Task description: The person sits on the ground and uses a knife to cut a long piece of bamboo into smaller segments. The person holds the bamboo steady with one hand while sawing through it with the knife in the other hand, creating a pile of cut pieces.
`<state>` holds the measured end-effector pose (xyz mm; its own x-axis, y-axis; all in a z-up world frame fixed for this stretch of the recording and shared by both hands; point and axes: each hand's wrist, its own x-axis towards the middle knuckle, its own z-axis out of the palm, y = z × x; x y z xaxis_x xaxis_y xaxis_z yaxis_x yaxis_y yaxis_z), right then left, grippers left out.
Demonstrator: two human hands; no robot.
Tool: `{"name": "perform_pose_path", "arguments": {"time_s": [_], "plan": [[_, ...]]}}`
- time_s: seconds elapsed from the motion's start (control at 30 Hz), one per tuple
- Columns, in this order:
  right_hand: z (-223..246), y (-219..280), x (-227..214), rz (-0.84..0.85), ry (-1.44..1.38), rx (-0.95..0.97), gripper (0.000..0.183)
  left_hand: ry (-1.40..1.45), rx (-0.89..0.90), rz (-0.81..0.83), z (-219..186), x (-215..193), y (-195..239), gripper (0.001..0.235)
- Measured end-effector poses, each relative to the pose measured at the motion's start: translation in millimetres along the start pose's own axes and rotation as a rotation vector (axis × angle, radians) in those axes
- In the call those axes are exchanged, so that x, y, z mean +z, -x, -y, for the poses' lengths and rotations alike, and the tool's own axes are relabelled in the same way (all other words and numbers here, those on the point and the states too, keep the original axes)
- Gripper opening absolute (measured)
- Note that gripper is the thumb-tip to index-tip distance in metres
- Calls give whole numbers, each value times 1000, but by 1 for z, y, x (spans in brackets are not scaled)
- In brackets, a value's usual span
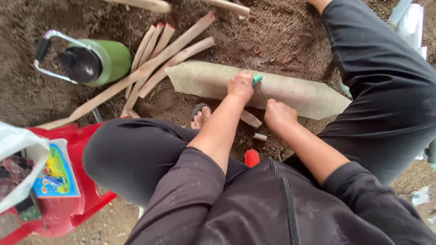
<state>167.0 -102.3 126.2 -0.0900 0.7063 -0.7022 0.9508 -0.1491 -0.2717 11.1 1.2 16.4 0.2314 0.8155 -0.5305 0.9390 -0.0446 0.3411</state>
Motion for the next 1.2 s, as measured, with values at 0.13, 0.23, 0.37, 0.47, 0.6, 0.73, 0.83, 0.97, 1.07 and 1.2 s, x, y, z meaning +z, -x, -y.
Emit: {"name": "perform_pose_path", "arguments": {"time_s": [0.13, 0.23, 0.37, 0.47, 0.6, 0.73, 0.83, 0.97, 1.07, 1.2], "plan": [[1, 26, -9, 6, -13, 25, 29, -8, -50, 19, 0, -2, 3, 39], [-11, 50, -9, 58, 5, 46, 31, 4, -81, 36, 0, 9, -6, 40], [-8, 31, -2, -41, -34, -14, 30, -3, -45, 45, 0, 3, -3, 43], [-3, -15, 15, -138, -1, -55, 30, 13, -47, 51, 1, -4, 4, 44], [2, -9, 20, -134, -60, -49, 29, -23, -101, 77, 17, 10, 1, 45], [2, 3, 11, -125, -151, -26, 33, 58, -131, 26, 25, 4, 7, 35], [-2, 2, 11, -95, -138, 31, 38, 35, -119, -4, 26, 2, 5, 32], [0, 5, 11, -80, -136, 45, 38, 8, -118, 8, 39, 19, -6, 31], [-3, 2, 21, -46, -109, 74, 42, 21, -122, 8, 33, 1, 6, 31], [-2, 4, 22, -26, -84, 54, 43, 36, -132, -3, 33, -2, 8, 31]]}}
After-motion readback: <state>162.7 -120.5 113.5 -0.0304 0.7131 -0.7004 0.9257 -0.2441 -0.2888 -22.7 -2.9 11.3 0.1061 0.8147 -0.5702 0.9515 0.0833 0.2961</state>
